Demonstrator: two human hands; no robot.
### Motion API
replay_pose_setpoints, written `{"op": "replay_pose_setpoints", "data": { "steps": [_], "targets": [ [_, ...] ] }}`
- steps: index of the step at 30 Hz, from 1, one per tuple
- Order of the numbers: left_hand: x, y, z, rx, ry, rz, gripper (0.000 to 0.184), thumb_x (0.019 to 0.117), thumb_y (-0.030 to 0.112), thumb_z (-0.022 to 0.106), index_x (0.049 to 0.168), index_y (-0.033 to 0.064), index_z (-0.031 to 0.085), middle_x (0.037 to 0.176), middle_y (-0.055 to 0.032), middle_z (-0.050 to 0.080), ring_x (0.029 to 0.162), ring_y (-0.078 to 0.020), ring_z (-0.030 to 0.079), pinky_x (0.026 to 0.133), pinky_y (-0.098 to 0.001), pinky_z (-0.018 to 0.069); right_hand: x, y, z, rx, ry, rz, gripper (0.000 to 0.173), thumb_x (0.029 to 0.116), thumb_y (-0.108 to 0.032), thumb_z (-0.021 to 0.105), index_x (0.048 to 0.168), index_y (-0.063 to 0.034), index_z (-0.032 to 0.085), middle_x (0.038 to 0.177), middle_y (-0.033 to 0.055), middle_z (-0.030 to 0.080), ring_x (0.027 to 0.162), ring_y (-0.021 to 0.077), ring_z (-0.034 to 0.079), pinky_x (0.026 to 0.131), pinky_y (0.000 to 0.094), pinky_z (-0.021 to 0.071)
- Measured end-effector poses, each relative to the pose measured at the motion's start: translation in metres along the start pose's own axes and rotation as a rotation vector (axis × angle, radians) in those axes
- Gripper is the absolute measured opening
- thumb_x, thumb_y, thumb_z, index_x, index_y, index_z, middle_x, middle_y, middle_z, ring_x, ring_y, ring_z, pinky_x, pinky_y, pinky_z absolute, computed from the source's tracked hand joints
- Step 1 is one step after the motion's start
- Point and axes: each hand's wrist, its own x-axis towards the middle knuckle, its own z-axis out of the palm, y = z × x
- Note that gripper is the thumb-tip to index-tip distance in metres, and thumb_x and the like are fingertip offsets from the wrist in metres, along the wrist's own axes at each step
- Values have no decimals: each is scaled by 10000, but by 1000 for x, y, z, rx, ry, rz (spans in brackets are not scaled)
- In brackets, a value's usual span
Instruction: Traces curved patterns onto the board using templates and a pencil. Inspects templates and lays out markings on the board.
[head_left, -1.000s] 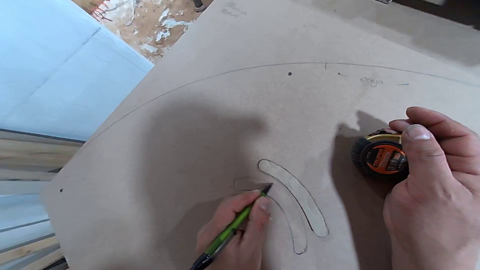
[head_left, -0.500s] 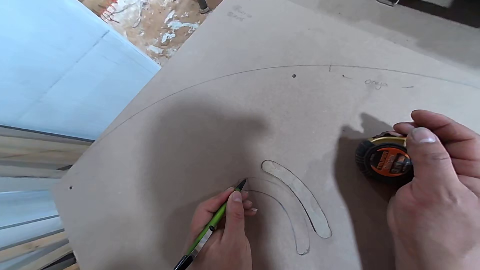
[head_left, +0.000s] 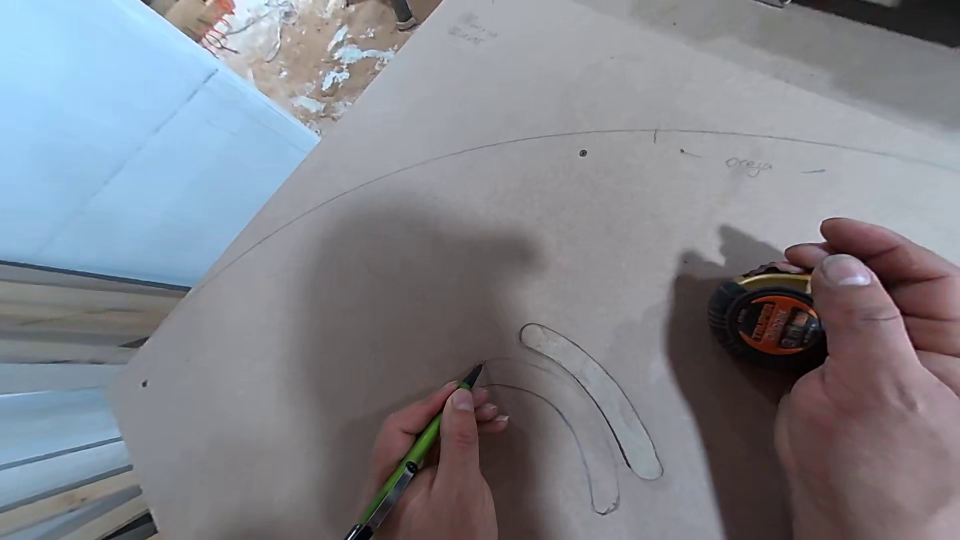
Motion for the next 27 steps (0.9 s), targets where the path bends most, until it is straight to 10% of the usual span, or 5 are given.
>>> {"op": "replay_pose_setpoints", "data": {
  "steps": [27],
  "targets": [
    [-1,-2,1,24,-113,82,56,991,15,594,987,-19,639,825,-84,738,675,-166,742,583,-292,656,-1,0,0,-9,-4,-14,321,1074,-221,525,1334,-50,599,1180,10,676,1040,98,662,924,264,554]
  ]
}}
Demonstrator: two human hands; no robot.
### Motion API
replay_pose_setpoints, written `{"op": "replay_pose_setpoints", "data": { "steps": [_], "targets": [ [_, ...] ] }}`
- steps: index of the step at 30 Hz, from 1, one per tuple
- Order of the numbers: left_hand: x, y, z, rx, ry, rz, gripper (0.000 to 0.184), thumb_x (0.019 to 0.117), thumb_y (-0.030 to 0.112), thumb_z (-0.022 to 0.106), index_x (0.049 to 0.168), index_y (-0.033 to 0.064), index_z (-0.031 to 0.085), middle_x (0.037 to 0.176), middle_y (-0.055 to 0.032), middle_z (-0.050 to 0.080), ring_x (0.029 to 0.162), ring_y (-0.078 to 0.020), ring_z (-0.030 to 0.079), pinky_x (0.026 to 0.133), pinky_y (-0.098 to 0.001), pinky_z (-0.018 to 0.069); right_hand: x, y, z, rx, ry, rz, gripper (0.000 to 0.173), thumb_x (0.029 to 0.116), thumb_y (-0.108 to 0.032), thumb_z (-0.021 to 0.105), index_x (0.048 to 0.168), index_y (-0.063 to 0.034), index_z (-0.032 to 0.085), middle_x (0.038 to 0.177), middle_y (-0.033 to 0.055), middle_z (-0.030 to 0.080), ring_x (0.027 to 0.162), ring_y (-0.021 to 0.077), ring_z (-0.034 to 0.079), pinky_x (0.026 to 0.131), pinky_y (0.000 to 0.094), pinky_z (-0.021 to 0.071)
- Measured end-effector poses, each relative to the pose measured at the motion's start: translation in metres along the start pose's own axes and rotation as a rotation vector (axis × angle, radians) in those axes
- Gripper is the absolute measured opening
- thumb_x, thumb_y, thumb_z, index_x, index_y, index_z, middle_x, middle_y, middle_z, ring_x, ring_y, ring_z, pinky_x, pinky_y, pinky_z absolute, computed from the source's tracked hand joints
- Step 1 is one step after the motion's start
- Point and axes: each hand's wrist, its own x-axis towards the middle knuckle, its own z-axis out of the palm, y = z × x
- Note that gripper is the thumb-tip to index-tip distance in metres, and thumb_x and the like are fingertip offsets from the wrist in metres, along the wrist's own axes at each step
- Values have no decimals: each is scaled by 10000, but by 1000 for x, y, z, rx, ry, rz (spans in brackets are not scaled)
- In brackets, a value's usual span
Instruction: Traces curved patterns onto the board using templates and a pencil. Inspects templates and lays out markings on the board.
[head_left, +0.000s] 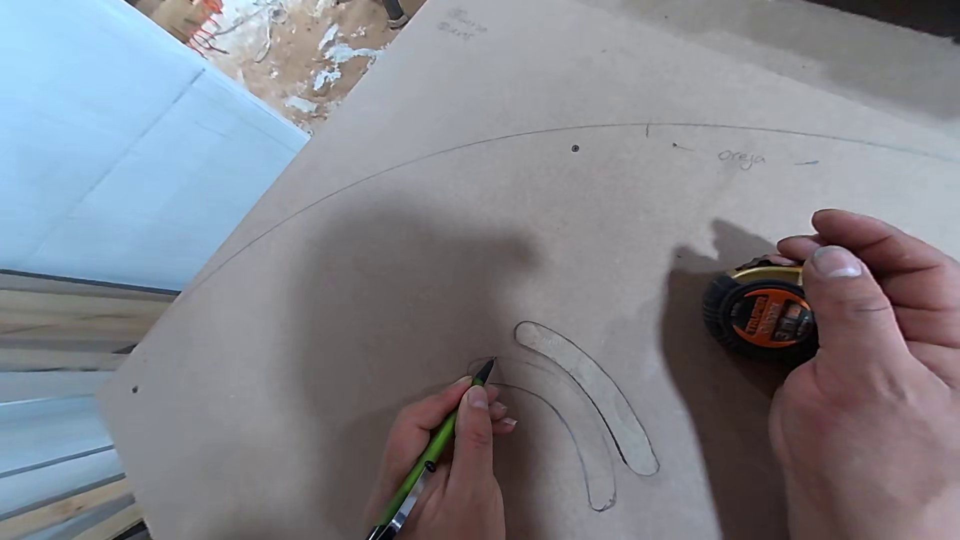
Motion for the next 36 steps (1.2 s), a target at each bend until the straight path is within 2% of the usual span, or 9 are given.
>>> {"op": "replay_pose_setpoints", "data": {
  "steps": [10,22,36],
  "targets": [
    [-3,-1,1,27,-72,49,82,983,43,632,1000,-28,671,843,-75,744,672,-152,740,579,-274,655,0,-1,0,-9,-1,4,327,1074,-231,525,1338,-53,600,1190,11,675,1057,105,661,938,275,553],
    [-6,-8,-2,32,-210,134,105,991,118,660,1021,21,689,872,-68,753,664,-150,732,559,-272,648,0,-2,0,-30,-5,0,316,1076,-231,523,1326,-58,607,1181,3,676,1045,97,661,923,261,553],
    [-7,-8,-8,19,-376,141,114,995,157,678,1048,64,717,926,-61,759,709,-153,741,588,-273,651,-1,-7,2,-41,13,19,307,1076,-221,516,1323,-62,606,1152,-5,684,1011,84,673,883,245,571]
  ]
}}
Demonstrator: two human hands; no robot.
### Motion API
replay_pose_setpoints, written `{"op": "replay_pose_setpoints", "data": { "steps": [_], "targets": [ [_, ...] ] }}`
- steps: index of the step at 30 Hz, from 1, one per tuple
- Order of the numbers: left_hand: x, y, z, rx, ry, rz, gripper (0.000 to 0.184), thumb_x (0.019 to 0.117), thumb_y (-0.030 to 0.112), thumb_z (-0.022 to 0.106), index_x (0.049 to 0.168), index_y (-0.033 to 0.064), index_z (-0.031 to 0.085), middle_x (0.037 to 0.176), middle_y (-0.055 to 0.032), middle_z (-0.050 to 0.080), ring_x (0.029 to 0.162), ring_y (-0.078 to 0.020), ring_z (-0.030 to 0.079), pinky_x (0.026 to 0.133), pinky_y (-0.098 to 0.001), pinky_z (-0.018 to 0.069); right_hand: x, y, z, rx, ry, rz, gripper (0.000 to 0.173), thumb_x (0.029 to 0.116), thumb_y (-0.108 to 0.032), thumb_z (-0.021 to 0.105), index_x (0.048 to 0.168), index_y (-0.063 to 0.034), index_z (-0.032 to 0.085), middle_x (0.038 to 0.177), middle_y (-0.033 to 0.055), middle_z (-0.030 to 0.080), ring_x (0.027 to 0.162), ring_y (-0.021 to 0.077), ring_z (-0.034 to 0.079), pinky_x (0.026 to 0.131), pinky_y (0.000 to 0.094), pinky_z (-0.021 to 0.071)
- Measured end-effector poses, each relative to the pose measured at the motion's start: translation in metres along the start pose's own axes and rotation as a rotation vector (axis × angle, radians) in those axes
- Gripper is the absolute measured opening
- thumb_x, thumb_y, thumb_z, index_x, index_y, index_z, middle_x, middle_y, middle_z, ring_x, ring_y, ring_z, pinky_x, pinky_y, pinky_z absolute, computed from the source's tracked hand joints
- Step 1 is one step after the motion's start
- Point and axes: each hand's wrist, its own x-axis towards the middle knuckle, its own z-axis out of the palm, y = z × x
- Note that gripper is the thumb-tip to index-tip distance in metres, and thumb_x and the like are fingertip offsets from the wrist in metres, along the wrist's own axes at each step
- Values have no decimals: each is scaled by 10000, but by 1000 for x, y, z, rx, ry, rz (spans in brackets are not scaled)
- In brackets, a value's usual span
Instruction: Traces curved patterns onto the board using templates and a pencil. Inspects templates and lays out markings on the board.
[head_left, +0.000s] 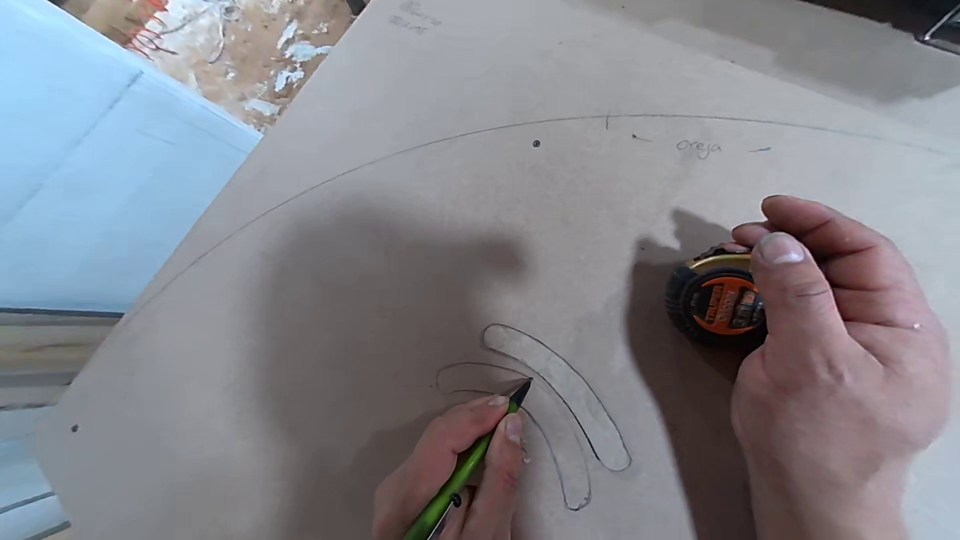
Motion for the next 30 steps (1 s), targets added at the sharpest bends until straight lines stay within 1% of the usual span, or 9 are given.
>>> {"op": "replay_pose_setpoints", "data": {
  "steps": [2,8,10,12,15,21,25,27,30],
  "targets": [
    [0,0,-1,-10,-22,3,110,991,161,684,1052,79,724,937,-52,757,715,-146,739,592,-267,648,-1,-1,0,-1,3,11,300,1076,-220,518,1318,-67,609,1143,-10,686,1000,79,674,868,237,572],
    [1,-2,-5,-59,-97,12,109,1002,181,674,1087,135,724,959,-33,757,744,-137,737,624,-263,644,-1,-2,0,-9,-2,18,306,1077,-221,516,1327,-68,603,1141,-5,692,1010,92,684,873,253,585],
    [3,-3,-5,-101,-67,-5,124,1014,175,659,1113,128,716,934,-40,757,729,-142,735,627,-264,644,-1,-2,0,-8,-3,20,305,1077,-218,517,1327,-67,606,1138,-4,693,1001,86,683,864,245,582],
    [4,-2,-2,-87,-21,-18,111,1010,158,659,1093,108,713,913,-40,759,709,-142,738,615,-262,648,-1,-3,-1,-5,-3,22,298,1074,-213,523,1320,-70,609,1125,-9,694,989,84,684,853,238,584],
    [4,0,0,-60,-11,-15,96,1009,147,659,1074,97,707,903,-34,761,695,-133,736,598,-254,645,-1,-3,0,-2,-6,27,300,1072,-208,523,1325,-69,607,1126,-11,692,986,80,681,843,231,581],
    [3,-2,-6,-48,-126,16,98,993,172,684,1076,136,725,954,-21,757,725,-125,736,602,-248,642,-1,-4,-1,-42,-1,38,299,1075,-226,522,1318,-74,610,1112,-14,689,957,68,680,809,218,581],
    [4,-3,-9,-47,-192,39,100,996,179,681,1080,150,725,959,-19,755,737,-132,737,605,-251,641,0,0,0,-4,5,25,287,1067,-198,541,1304,-55,617,1100,5,695,957,84,684,816,233,585],
    [5,-3,-11,-50,-222,47,94,996,178,681,1074,150,724,967,-20,757,750,-136,740,616,-253,643,1,1,0,7,9,22,288,1065,-207,550,1301,-58,626,1100,5,702,961,88,689,823,240,590],
    [6,-2,-12,-61,-257,39,92,984,161,694,1069,158,729,982,-8,751,757,-121,735,620,-244,641,1,0,0,6,11,22,288,1066,-206,546,1300,-56,622,1091,4,698,938,82,686,804,234,587]
  ]
}}
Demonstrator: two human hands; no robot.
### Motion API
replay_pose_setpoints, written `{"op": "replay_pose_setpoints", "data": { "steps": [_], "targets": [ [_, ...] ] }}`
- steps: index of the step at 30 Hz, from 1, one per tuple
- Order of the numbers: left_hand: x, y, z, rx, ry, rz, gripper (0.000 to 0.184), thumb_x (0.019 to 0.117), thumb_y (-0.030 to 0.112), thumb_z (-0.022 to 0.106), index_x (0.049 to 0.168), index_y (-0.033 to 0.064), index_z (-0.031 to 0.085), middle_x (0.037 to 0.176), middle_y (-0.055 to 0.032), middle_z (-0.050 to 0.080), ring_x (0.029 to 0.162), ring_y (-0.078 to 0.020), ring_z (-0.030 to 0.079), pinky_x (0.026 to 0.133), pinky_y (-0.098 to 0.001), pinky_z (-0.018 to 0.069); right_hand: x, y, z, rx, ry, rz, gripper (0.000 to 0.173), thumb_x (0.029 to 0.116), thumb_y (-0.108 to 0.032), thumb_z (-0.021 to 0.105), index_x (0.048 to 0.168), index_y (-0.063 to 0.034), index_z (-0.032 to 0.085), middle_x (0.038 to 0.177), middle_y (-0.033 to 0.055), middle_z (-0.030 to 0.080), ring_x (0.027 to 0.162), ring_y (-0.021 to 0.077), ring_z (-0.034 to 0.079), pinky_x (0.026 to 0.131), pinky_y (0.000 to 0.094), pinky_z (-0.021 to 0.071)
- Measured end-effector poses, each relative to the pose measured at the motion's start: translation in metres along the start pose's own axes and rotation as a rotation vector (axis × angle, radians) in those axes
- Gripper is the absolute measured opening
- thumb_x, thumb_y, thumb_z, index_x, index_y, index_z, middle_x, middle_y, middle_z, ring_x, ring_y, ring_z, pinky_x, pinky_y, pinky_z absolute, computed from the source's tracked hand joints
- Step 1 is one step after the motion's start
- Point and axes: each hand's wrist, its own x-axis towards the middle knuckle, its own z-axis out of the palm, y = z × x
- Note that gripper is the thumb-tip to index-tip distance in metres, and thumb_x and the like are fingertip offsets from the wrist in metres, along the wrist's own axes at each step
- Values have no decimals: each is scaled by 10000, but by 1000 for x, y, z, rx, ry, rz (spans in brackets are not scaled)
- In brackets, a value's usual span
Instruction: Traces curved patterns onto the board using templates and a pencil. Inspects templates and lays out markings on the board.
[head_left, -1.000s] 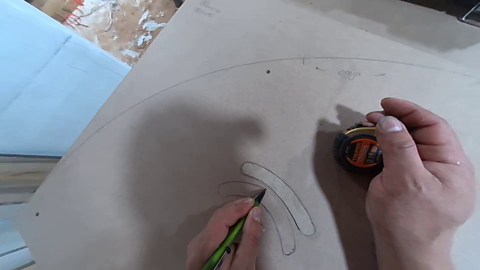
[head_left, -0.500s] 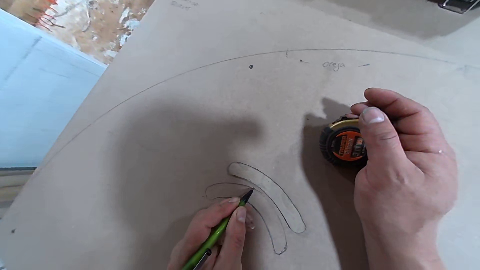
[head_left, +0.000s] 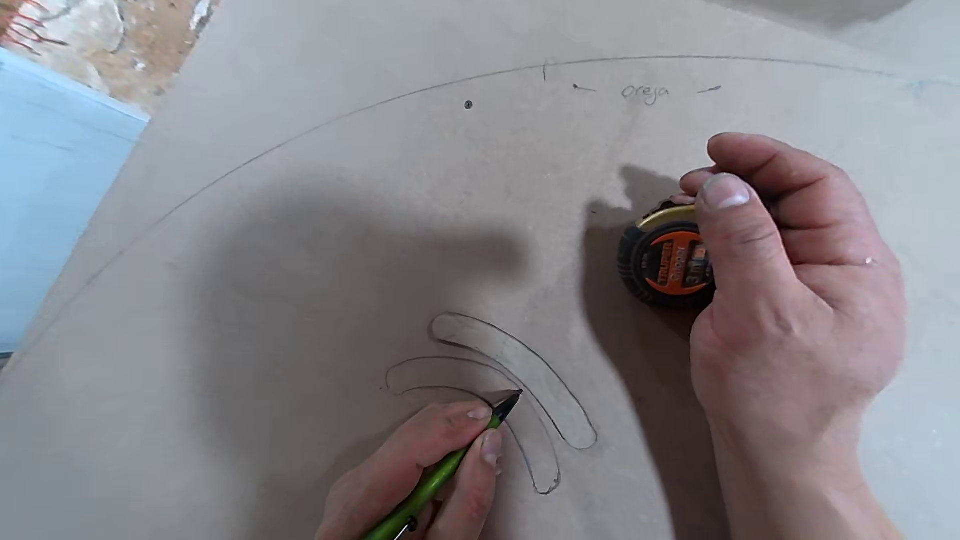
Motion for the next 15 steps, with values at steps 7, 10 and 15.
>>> {"op": "replay_pose_setpoints", "data": {
  "steps": [7,10,15],
  "targets": [
    [1,-1,-5,4,-98,8,92,987,172,683,1069,170,723,981,-9,751,753,-112,722,610,-226,617,1,1,1,-12,8,-30,260,1058,-183,548,1264,-48,633,1041,-8,701,897,65,682,757,210,584],
    [2,-1,-7,-9,-135,18,94,981,179,690,1070,174,721,975,-6,748,761,-109,721,615,-224,614,2,1,1,-11,10,-29,255,1055,-173,552,1260,-43,632,1024,-11,704,893,61,685,762,208,587],
    [1,-2,-11,-21,-205,27,93,981,190,688,1068,176,718,972,3,742,785,-102,715,632,-222,609,2,1,2,-12,17,-34,248,1050,-159,555,1252,-37,633,1007,-15,701,877,58,681,749,204,583]
  ]
}}
